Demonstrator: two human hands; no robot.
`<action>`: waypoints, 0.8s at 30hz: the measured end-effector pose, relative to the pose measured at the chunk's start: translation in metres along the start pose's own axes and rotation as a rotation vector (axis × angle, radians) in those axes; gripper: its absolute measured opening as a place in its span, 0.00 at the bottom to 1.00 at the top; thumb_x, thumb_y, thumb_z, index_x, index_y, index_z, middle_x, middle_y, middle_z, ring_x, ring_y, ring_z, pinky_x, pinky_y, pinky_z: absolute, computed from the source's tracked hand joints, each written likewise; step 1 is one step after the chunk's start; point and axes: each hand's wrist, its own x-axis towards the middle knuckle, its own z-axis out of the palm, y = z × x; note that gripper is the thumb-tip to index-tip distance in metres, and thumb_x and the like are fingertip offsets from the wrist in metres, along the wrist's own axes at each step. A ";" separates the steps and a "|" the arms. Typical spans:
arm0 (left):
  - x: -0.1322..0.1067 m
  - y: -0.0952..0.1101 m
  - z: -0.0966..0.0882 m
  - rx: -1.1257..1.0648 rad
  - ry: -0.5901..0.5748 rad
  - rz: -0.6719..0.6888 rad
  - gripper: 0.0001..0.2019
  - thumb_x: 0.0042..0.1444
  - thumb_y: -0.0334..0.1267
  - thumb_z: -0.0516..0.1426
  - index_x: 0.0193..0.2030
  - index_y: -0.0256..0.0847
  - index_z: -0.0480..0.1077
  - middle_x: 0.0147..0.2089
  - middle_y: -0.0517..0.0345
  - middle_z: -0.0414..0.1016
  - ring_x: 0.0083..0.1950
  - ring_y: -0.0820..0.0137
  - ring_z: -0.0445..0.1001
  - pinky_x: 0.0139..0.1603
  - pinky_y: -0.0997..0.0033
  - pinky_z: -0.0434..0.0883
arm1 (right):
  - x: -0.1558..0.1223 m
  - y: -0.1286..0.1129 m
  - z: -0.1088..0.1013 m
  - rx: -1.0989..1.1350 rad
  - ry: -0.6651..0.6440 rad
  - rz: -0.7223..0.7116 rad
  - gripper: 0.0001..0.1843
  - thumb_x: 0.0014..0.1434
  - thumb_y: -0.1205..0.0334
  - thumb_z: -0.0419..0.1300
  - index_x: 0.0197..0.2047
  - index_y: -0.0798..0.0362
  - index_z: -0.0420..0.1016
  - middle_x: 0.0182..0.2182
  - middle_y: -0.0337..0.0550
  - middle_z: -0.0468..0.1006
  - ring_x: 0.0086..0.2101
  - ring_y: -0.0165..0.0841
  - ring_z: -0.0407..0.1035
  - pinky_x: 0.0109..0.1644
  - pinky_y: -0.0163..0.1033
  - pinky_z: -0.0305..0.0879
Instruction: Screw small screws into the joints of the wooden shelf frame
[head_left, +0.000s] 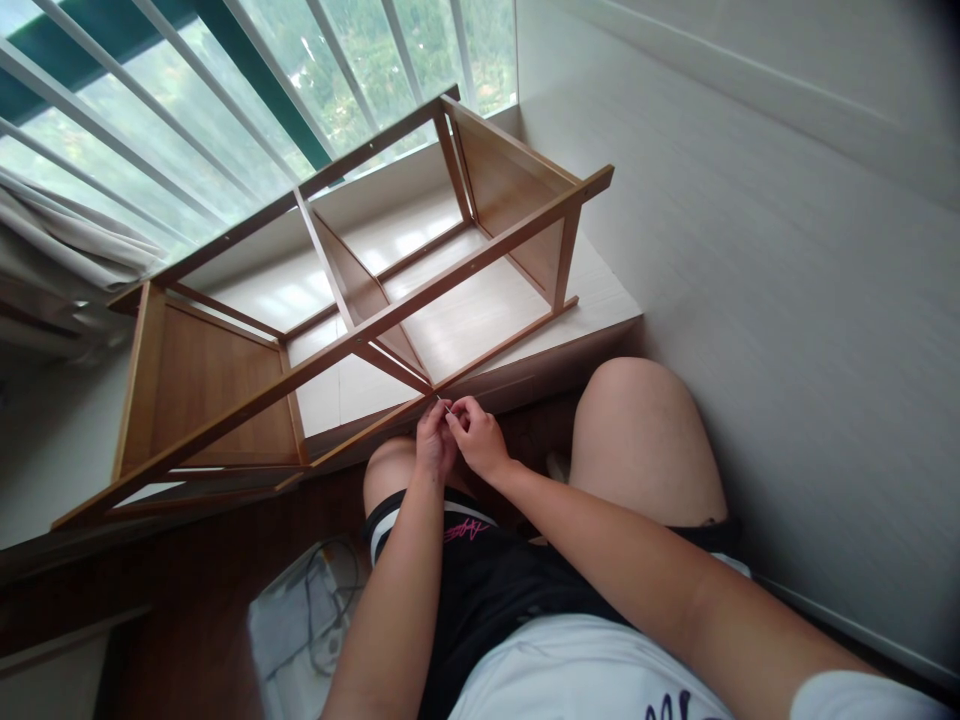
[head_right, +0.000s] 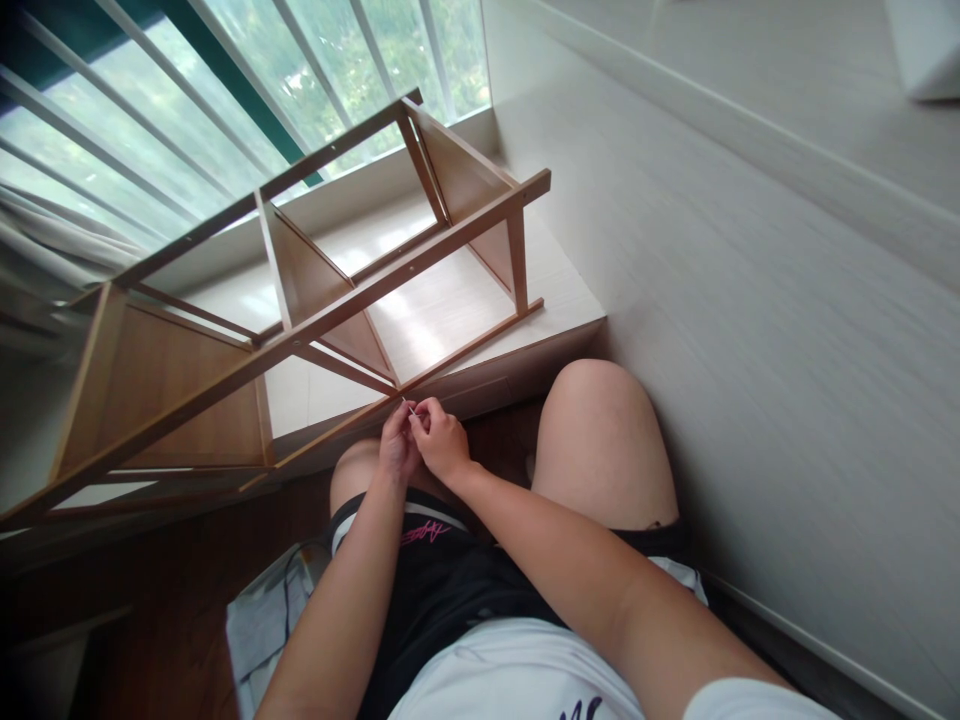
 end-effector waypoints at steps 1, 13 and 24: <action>0.000 0.000 0.000 -0.002 0.001 0.002 0.09 0.46 0.36 0.67 0.32 0.36 0.75 0.29 0.58 0.76 0.31 0.74 0.75 0.36 0.75 0.70 | 0.000 0.000 0.000 -0.003 -0.004 -0.001 0.07 0.62 0.55 0.56 0.42 0.46 0.70 0.28 0.37 0.76 0.31 0.34 0.71 0.38 0.36 0.63; 0.002 0.000 -0.002 -0.013 -0.008 -0.006 0.09 0.46 0.37 0.67 0.32 0.36 0.75 0.29 0.60 0.76 0.31 0.75 0.75 0.38 0.74 0.72 | 0.002 0.001 -0.002 -0.085 -0.030 -0.073 0.07 0.64 0.56 0.55 0.42 0.46 0.71 0.32 0.39 0.78 0.33 0.36 0.73 0.38 0.36 0.61; 0.004 0.001 -0.003 -0.050 0.019 -0.036 0.08 0.47 0.37 0.66 0.31 0.37 0.73 0.29 0.60 0.75 0.31 0.75 0.74 0.36 0.73 0.71 | 0.001 -0.001 -0.010 -0.289 0.019 -0.100 0.09 0.59 0.53 0.62 0.41 0.46 0.70 0.32 0.38 0.78 0.32 0.35 0.71 0.34 0.35 0.56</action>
